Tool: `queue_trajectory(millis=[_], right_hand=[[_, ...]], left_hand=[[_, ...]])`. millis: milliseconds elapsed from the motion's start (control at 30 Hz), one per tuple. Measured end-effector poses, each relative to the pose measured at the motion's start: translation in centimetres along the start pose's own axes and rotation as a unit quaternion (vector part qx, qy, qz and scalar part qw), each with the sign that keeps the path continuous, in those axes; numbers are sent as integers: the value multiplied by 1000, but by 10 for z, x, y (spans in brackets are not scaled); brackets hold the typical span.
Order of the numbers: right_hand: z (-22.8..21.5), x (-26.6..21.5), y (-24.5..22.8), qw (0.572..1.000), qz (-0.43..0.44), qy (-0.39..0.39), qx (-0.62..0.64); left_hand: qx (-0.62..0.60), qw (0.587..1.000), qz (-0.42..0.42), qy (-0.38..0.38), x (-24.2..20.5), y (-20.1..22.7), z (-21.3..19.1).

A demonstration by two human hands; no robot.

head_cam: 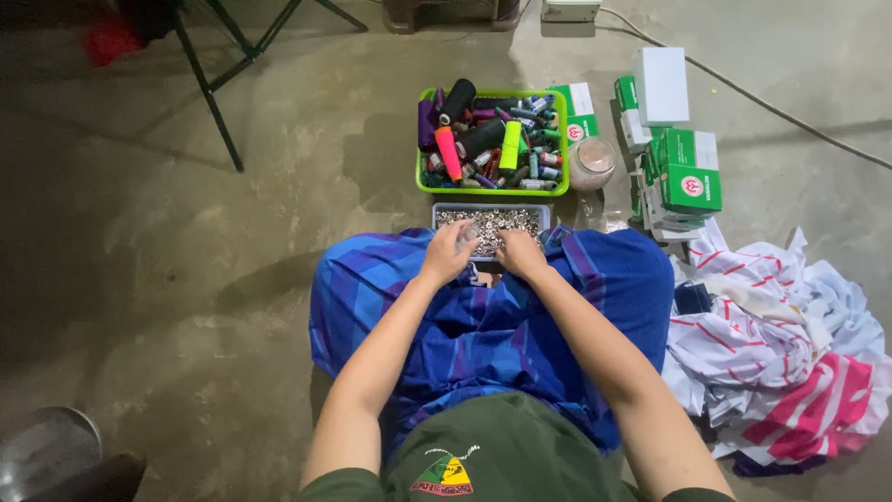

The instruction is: Sorting small metal rivets from a tray while sitting on the floor

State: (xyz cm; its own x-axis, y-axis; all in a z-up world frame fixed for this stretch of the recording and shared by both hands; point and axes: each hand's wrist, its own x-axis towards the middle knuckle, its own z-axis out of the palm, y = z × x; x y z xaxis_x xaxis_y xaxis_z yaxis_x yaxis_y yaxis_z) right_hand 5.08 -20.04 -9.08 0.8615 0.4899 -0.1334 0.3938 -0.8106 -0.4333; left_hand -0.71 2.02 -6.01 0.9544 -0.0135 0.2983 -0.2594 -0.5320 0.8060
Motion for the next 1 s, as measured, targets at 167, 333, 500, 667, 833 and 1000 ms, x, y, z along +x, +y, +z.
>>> queue_trajectory(millis=[167,333,500,667,833,1000], right_hand=[[3,-10,-7,999,6,-1,-43],[7,-9,-8,999,7,-6,-33],[10,-3,-2,999,8,-6,-31],[37,9,16,998,30,-9,-46],[42,12,18,998,35,-13,-40],[22,4,4,999,30,-7,-14]], left_hand=[[50,998,48,4,2,-11,-6],[74,995,70,1,-8,4,0],[86,993,81,17,-10,10,4],[88,993,82,6,-7,26,1],[95,992,88,-4,-8,28,-4],[101,991,83,-17,-8,19,-1]])
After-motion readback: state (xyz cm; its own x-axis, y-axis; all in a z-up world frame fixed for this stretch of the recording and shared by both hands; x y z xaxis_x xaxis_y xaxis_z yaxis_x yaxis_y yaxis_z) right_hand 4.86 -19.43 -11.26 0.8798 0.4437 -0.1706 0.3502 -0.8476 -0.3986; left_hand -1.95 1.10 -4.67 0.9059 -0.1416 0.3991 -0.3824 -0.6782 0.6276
